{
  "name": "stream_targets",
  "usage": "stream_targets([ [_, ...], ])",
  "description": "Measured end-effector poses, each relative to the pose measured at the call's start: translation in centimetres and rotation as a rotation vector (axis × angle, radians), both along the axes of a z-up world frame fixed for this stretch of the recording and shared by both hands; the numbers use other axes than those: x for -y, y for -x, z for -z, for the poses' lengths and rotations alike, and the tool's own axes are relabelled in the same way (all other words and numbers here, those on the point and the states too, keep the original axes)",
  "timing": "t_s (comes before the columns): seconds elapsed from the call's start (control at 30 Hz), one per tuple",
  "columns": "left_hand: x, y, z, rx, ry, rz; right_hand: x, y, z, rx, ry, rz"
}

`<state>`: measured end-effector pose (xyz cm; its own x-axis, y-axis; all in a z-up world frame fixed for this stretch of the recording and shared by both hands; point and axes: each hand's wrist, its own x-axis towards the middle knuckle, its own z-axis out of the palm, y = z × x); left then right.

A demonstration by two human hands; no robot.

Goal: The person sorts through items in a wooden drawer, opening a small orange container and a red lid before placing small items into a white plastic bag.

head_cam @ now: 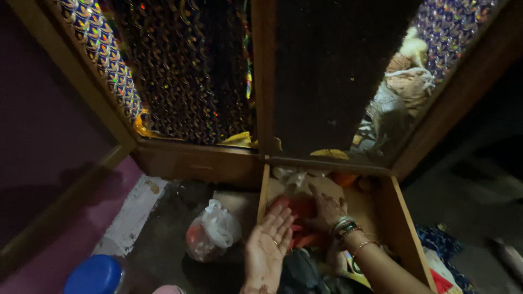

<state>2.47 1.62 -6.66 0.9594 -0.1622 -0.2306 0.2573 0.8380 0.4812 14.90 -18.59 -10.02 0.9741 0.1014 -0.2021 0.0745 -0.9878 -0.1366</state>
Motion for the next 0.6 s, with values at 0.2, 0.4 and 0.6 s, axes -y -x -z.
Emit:
stream_targets([
  [0.2,-0.6,0.5,-1.0,0.012,0.035,-0.117,2.9,4.5,0.1,0.223,-0.238,-0.083],
  [0.4,0.6,0.6,-0.6,0.087,-0.237,-0.092,3.7,8.6,-5.3,0.369,-0.484,-0.161],
  [0.6,3.9,2.6,0.2,0.514,-1.103,-0.174,3.1,11.0,-8.8,0.177,-0.895,-0.257],
])
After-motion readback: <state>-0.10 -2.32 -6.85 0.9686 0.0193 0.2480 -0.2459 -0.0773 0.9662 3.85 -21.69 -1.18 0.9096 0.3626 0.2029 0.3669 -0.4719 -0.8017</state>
